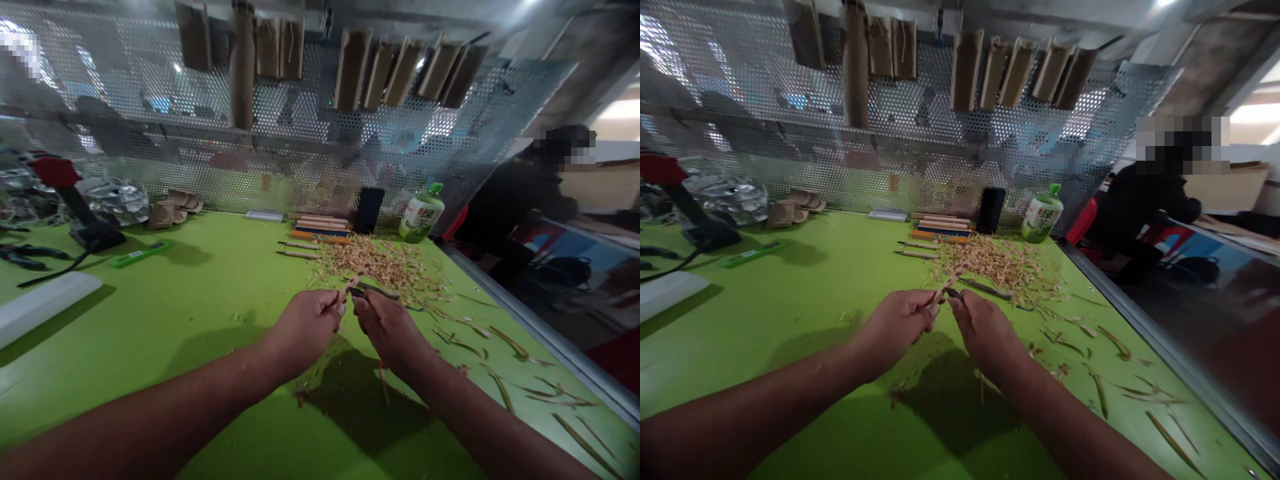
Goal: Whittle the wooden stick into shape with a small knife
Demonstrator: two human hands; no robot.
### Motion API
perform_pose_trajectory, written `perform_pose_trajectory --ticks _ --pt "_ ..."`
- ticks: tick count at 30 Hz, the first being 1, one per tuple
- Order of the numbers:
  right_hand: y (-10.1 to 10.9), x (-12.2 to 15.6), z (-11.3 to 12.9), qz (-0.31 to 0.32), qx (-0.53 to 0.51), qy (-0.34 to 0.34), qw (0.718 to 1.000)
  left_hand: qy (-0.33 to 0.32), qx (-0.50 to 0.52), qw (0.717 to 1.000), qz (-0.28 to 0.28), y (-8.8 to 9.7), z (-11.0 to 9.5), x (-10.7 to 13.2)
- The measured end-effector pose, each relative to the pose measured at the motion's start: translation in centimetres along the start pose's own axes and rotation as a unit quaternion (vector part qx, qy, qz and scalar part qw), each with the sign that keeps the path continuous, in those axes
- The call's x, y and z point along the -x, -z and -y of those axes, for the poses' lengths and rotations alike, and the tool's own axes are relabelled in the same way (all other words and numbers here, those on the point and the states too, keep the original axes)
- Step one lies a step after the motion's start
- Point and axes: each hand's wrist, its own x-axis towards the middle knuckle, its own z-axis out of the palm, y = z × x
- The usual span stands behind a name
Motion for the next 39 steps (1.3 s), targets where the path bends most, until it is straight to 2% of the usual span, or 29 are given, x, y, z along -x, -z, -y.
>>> perform_pose_trajectory --ticks 9,17,26,34,36,39 --pt "0.2 -0.1 0.2 0.049 -0.12 -0.04 0.991 -0.002 0.002 1.0 0.009 0.1 0.0 -0.1" --pt "0.3 -0.1 0.5 0.101 -0.246 -0.09 0.96 -0.011 -0.01 1.0 0.018 0.1 -0.3 -0.1" --pt "0.7 -0.1 -0.1 0.144 -0.303 -0.124 0.934 -0.014 -0.027 0.999 0.039 0.3 -0.3 -0.5" --pt "0.9 -0.2 -0.1 0.11 -0.312 -0.115 0.937 -0.006 0.026 0.999 0.044 0.4 0.7 -1.3" --pt "1.1 -0.2 -0.1 0.082 -0.272 -0.087 0.955 0.0 0.067 0.997 0.047 0.5 1.1 -1.5" --pt "1.3 -0.1 -0.2 0.017 -0.13 0.003 0.991 -0.018 0.128 0.99 0.051 0.4 1.5 -1.8"
